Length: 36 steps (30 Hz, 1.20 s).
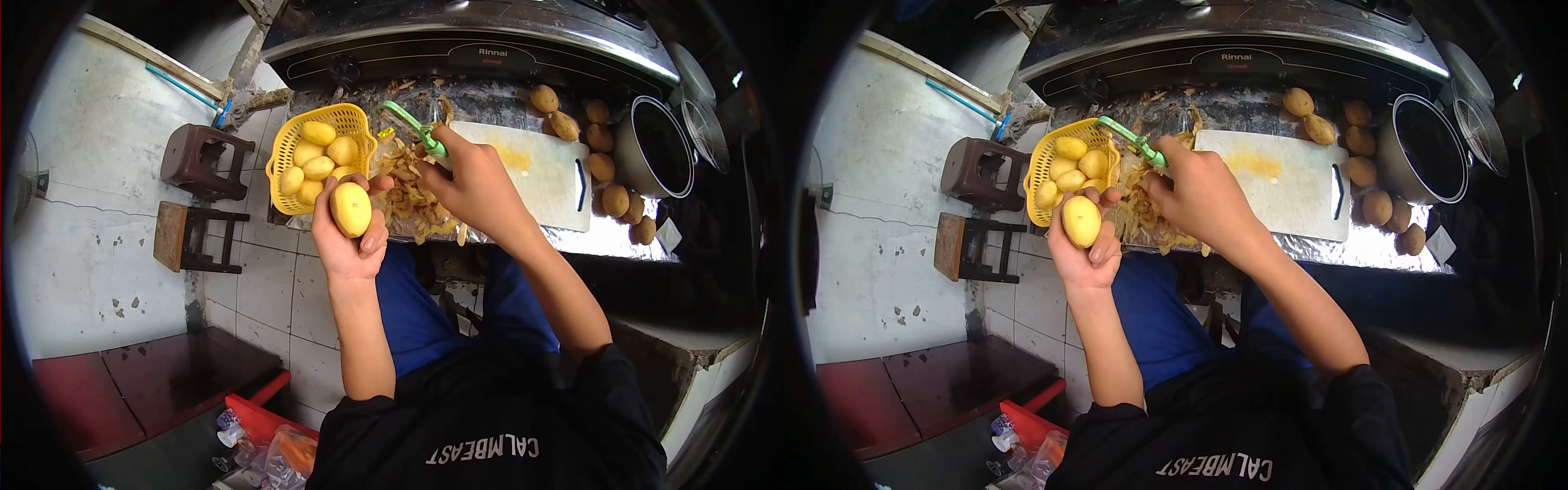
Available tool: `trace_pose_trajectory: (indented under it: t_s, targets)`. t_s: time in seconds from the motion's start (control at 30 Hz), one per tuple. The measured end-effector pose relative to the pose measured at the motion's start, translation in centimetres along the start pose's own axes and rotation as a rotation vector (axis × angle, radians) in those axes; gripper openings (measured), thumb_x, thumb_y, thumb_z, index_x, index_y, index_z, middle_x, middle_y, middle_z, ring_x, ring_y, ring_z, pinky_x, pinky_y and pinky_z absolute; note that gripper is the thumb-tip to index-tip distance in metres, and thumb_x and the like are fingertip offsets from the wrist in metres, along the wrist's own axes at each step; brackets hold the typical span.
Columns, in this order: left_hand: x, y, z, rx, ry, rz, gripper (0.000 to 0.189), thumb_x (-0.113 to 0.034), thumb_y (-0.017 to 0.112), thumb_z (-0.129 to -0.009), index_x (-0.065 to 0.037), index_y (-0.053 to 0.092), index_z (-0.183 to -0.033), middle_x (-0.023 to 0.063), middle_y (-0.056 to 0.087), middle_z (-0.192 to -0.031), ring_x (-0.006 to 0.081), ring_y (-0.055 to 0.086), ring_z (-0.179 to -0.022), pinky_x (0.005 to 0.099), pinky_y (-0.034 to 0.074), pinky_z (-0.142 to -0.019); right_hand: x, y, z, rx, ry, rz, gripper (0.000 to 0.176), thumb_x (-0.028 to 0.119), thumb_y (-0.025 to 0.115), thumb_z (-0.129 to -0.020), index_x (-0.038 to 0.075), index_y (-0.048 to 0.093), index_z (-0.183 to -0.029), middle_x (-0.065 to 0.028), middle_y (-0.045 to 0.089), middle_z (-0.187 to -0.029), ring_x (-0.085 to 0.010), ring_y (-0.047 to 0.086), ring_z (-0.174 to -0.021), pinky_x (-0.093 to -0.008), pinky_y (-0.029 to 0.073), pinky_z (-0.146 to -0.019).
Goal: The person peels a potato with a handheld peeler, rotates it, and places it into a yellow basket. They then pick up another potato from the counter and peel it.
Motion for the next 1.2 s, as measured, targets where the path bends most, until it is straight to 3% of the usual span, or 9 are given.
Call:
trace_pose_trajectory:
  t_s: [0.2,0.27,0.4,0.6,0.7,0.93,1.0,1.13,1.2]
  targets:
    - [-0.3,-0.3,0.1,-0.048,0.025,0.016,0.042,-0.036,0.033,-0.102,-0.003,0.057,-0.097,0.0244,0.065,-0.104,0.0128,0.038,-0.032,0.0217,0.029,-0.028,2.7,1.4,2.3,0.199,0.097,-0.155,0.035,0.034,0.059,-0.095,0.000,0.054,-0.089,-0.0192,0.059,-0.056,-0.0390,0.063,-0.055,-0.0454,0.049,-0.051]
    - [-0.1,0.1,0.2,-0.029,0.028,0.022,0.040,-0.035,0.034,-0.102,-0.002,0.057,-0.096,0.0239,0.064,-0.106,0.0134,0.037,-0.031,0.0226,0.030,-0.028,5.5,2.2,3.7,0.207,-0.185,0.208,0.041,0.042,0.054,-0.097,0.003,0.054,-0.086,-0.0156,0.059,-0.054,-0.0356,0.062,-0.049,-0.0436,0.049,-0.046]
    - [0.1,1.2,0.7,-0.056,0.029,0.065,0.038,-0.034,0.036,-0.101,-0.002,0.056,-0.095,0.0244,0.063,-0.110,0.0137,0.037,-0.031,0.0236,0.031,-0.027,5.4,3.1,4.0,0.260,-0.173,0.286,0.039,0.043,0.053,-0.098,0.005,0.049,-0.085,-0.0133,0.057,-0.057,-0.0349,0.060,-0.051,-0.0426,0.047,-0.046]
    - [1.0,2.2,1.3,0.011,-0.028,0.062,0.038,-0.035,0.037,-0.102,-0.002,0.054,-0.096,0.0105,0.057,-0.068,0.0128,0.036,-0.031,0.0236,0.029,-0.027,6.4,2.1,2.9,0.154,-0.203,0.260,0.041,0.046,0.050,-0.098,0.005,0.059,-0.095,-0.0103,0.058,-0.050,-0.0310,0.062,-0.045,-0.0406,0.049,-0.042]
    - [0.6,2.4,1.3,0.077,-0.011,0.052,0.039,-0.036,0.037,-0.102,-0.002,0.054,-0.097,0.0103,0.058,-0.069,0.0129,0.037,-0.032,0.0233,0.029,-0.027,6.3,2.6,2.7,0.213,-0.195,0.272,0.037,0.040,0.052,-0.098,0.006,0.059,-0.107,-0.0100,0.061,-0.060,-0.0307,0.059,-0.047,-0.0394,0.047,-0.045]
    - [0.2,2.7,1.7,0.081,0.060,0.001,0.042,-0.037,0.033,-0.102,-0.002,0.055,-0.098,0.0089,0.058,-0.071,0.0141,0.038,-0.033,0.0242,0.031,-0.027,6.0,2.3,2.1,0.102,-0.194,0.215,0.042,0.044,0.049,-0.099,0.006,0.058,-0.085,-0.0120,0.058,-0.051,-0.0326,0.062,-0.046,-0.0422,0.049,-0.043]
    - [0.9,1.7,2.1,-0.132,0.046,-0.145,0.042,-0.036,0.031,-0.102,-0.002,0.056,-0.096,0.0073,0.058,-0.070,0.0142,0.039,-0.033,0.0242,0.031,-0.027,5.3,1.9,1.7,0.072,-0.184,0.213,0.043,0.044,0.049,-0.099,0.005,0.057,-0.082,-0.0128,0.057,-0.051,-0.0336,0.061,-0.047,-0.0427,0.049,-0.044]
    - [1.1,2.4,1.3,0.104,0.030,-0.049,0.039,-0.033,0.033,-0.101,-0.002,0.056,-0.093,0.0085,0.060,-0.073,0.0141,0.036,-0.030,0.0239,0.030,-0.027,4.6,1.5,1.2,0.103,-0.121,0.083,0.043,0.041,0.051,-0.099,0.003,0.056,-0.080,-0.0150,0.056,-0.051,-0.0362,0.060,-0.047,-0.0443,0.049,-0.046]
    - [1.1,0.4,1.3,-0.154,0.049,-0.100,0.039,-0.032,0.034,-0.101,-0.001,0.056,-0.090,0.0168,0.067,-0.089,0.0143,0.036,-0.029,0.0237,0.029,-0.027,4.0,0.7,0.8,0.081,-0.068,0.067,0.042,0.040,0.053,-0.098,0.002,0.056,-0.079,-0.0157,0.057,-0.051,-0.0366,0.060,-0.047,-0.0446,0.049,-0.046]
Point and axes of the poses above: each hand's wrist, its own z-axis away from the middle knuckle, its own y-axis out of the palm, x = y × z, the point moved 10 cm from there along -z, towards the middle knuckle
